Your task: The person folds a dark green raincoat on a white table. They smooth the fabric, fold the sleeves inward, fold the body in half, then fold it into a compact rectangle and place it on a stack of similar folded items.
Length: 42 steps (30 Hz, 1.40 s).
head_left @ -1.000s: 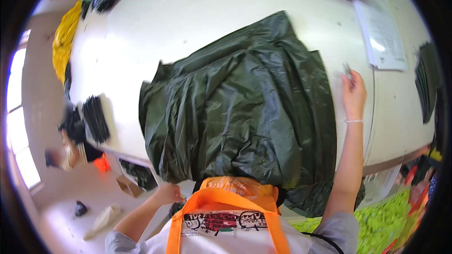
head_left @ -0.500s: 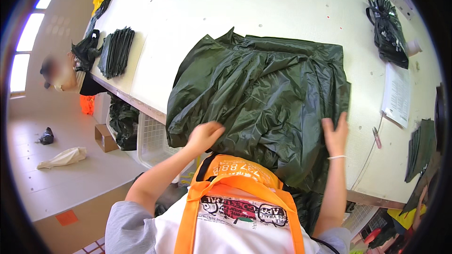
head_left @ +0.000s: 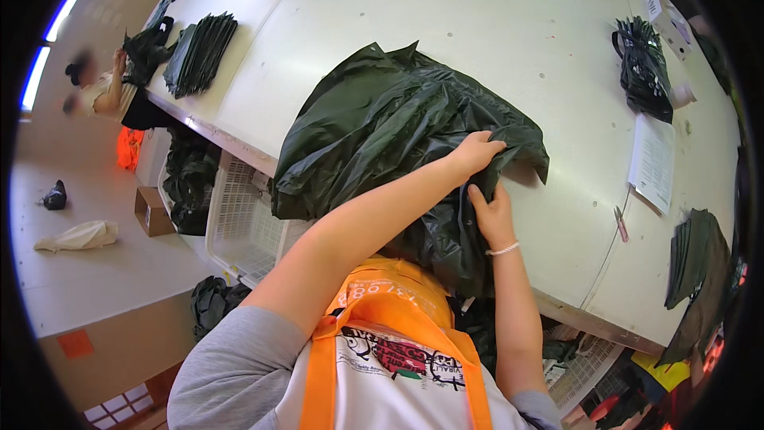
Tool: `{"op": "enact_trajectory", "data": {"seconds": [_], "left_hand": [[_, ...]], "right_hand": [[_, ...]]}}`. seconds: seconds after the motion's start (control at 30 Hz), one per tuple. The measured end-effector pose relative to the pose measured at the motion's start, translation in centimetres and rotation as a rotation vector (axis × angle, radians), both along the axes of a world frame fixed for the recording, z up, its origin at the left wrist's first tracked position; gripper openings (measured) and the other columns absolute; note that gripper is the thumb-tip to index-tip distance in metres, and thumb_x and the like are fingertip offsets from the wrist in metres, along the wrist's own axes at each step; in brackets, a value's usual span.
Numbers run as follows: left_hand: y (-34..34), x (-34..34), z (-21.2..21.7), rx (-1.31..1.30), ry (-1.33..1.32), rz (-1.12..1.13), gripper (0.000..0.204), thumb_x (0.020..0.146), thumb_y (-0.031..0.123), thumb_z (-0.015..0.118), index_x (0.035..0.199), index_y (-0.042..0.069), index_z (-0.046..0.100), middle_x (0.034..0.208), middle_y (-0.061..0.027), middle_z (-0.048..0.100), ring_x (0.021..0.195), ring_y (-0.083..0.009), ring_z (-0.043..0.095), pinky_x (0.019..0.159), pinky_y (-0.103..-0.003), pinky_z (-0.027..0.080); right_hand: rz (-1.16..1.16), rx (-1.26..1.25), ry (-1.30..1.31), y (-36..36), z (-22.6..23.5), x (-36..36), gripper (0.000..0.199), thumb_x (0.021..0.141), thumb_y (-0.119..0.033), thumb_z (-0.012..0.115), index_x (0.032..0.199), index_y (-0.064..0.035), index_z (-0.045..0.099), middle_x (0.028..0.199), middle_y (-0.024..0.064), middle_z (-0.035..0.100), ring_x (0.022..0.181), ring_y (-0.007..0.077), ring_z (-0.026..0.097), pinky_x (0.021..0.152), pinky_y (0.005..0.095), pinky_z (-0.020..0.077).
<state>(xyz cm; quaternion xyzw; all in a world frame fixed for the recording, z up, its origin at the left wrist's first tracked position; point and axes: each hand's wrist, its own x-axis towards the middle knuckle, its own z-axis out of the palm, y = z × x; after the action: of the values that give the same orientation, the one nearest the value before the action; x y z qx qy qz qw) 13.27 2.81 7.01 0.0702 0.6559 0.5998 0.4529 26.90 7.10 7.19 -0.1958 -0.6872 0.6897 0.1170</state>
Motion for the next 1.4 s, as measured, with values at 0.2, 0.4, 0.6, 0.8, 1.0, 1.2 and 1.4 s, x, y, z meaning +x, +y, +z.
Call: {"op": "enact_trajectory", "data": {"seconds": [0.2,0.4,0.6,0.8,1.0,1.2,1.4], "left_hand": [[-6.7,6.3,12.9,0.543,0.066,-0.094,0.022,0.092,0.015,0.054,0.107,-0.002,0.053,0.090,-0.0036,0.061,0.081,-0.0087,0.054,0.070,-0.027,0.046],[-14.3,10.9,22.1,0.810,0.309,-0.651,0.032,0.091,0.022,0.054,0.079,-0.001,0.037,0.053,-0.0181,0.041,0.049,-0.0361,0.045,0.046,-0.041,0.034],[-23.4,12.3,25.3,0.995,0.445,-0.692,0.069,0.057,0.051,0.083,0.086,0.000,0.047,0.068,-0.0225,0.055,0.071,-0.0432,0.057,0.056,-0.043,0.042],[-31.5,12.5,21.8,0.987,0.414,-0.951,0.043,0.072,0.014,0.070,0.097,-0.003,0.040,0.080,-0.0203,0.054,0.080,-0.0390,0.056,0.066,-0.043,0.045],[-33.7,11.6,20.8,0.762,0.836,-1.193,0.038,0.073,0.002,0.060,0.107,-0.002,0.046,0.097,-0.0199,0.054,0.093,-0.0387,0.056,0.078,-0.045,0.047],[-28.7,0.4,29.0,0.816,0.740,-0.667,0.029,0.080,0.009,0.046,0.106,-0.001,0.055,0.097,-0.0259,0.061,0.098,-0.0406,0.058,0.086,-0.044,0.046],[-31.1,-7.1,39.0,0.830,1.736,-0.194,0.081,0.062,0.033,0.077,0.124,-0.004,0.040,0.112,-0.0247,0.056,0.107,-0.0362,0.055,0.093,-0.040,0.044]], "right_hand": [[-0.026,-0.453,0.196,11.8,-11.1,4.6,0.042,0.095,-0.024,0.052,0.129,-0.0010,0.045,0.129,0.0099,0.050,0.118,0.0170,0.046,0.098,0.0303,0.0390],[-0.318,0.073,-0.212,10.5,-10.2,3.7,0.039,0.095,-0.022,0.052,0.127,-0.0005,0.048,0.127,0.0105,0.052,0.116,0.0173,0.047,0.097,0.0304,0.0397],[-0.628,0.548,-0.420,6.2,0.4,16.4,0.037,0.094,-0.020,0.052,0.125,0.0000,0.050,0.125,0.0110,0.053,0.114,0.0176,0.049,0.096,0.0305,0.0404],[-0.993,0.928,-0.647,-4.7,19.4,32.9,0.035,0.093,-0.018,0.052,0.122,0.0005,0.052,0.123,0.0115,0.055,0.112,0.0179,0.051,0.095,0.0306,0.0411],[-1.224,1.185,-0.783,-14.4,34.9,39.7,0.033,0.092,-0.017,0.052,0.120,0.0009,0.054,0.121,0.0121,0.057,0.110,0.0183,0.052,0.094,0.0307,0.0418],[-1.259,1.388,-0.746,-16.5,43.3,35.0,0.031,0.091,-0.015,0.052,0.117,0.0014,0.057,0.118,0.0126,0.058,0.108,0.0186,0.054,0.093,0.0308,0.0426],[-1.232,1.546,-0.707,-15.4,48.4,27.0,0.029,0.090,-0.013,0.052,0.115,0.0019,0.059,0.116,0.0131,0.060,0.107,0.0189,0.056,0.092,0.0310,0.0433]]}}
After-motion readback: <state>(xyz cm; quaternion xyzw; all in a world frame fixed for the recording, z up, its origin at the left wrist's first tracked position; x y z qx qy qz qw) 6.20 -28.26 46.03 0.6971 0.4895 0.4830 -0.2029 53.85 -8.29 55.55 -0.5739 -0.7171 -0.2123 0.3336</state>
